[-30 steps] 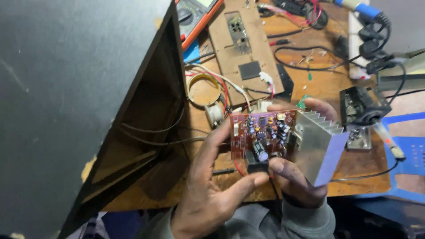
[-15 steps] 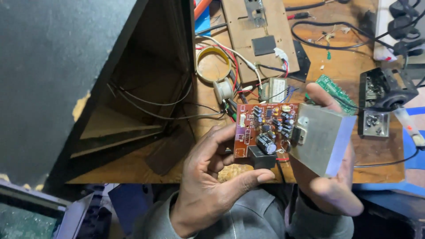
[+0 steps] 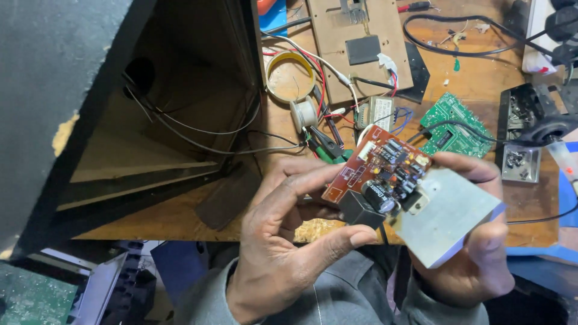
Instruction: Soldering wires to a connector and inspecting a circuit board during an electronics repair.
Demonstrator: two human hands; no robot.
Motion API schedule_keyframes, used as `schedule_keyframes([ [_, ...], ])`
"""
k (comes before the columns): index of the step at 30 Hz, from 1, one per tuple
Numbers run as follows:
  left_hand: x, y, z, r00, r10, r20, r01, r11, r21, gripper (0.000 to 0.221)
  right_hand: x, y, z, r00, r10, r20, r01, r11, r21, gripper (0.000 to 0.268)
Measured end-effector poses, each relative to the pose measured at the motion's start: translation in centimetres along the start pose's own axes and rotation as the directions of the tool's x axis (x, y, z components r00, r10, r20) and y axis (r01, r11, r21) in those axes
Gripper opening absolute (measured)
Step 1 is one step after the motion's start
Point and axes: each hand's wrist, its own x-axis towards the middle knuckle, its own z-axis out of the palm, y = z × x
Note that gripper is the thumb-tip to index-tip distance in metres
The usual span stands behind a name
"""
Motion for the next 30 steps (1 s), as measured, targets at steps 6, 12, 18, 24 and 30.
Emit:
schedule_keyframes([
  [6,0.7,0.8,-0.6,0.998,0.066,0.005,-0.066,0.988,0.136,0.044,-0.9,0.7,-2.3,0.996,0.056,0.068,-0.055,0.998,-0.013,0.076],
  [12,0.9,0.8,-0.6,0.999,0.039,0.009,-0.040,0.990,0.134,0.041,-0.5,0.3,-2.4,0.955,0.155,0.254,-0.170,0.985,0.038,0.095],
  [18,0.9,0.2,-0.5,0.999,-0.028,-0.023,0.028,1.000,0.010,0.041,-1.4,0.7,-2.3,0.983,0.130,0.129,-0.120,0.989,-0.083,0.099],
  [24,0.9,0.3,-0.8,1.000,-0.020,-0.010,0.020,1.000,0.024,0.041,-1.0,1.4,-3.7,0.973,0.099,0.211,-0.057,0.979,-0.195,0.092],
  [30,1.0,-0.1,-1.5,0.927,0.314,0.207,-0.367,0.874,0.318,0.032,0.3,0.2,-1.6,0.924,-0.013,0.383,0.233,0.812,-0.535,0.060],
])
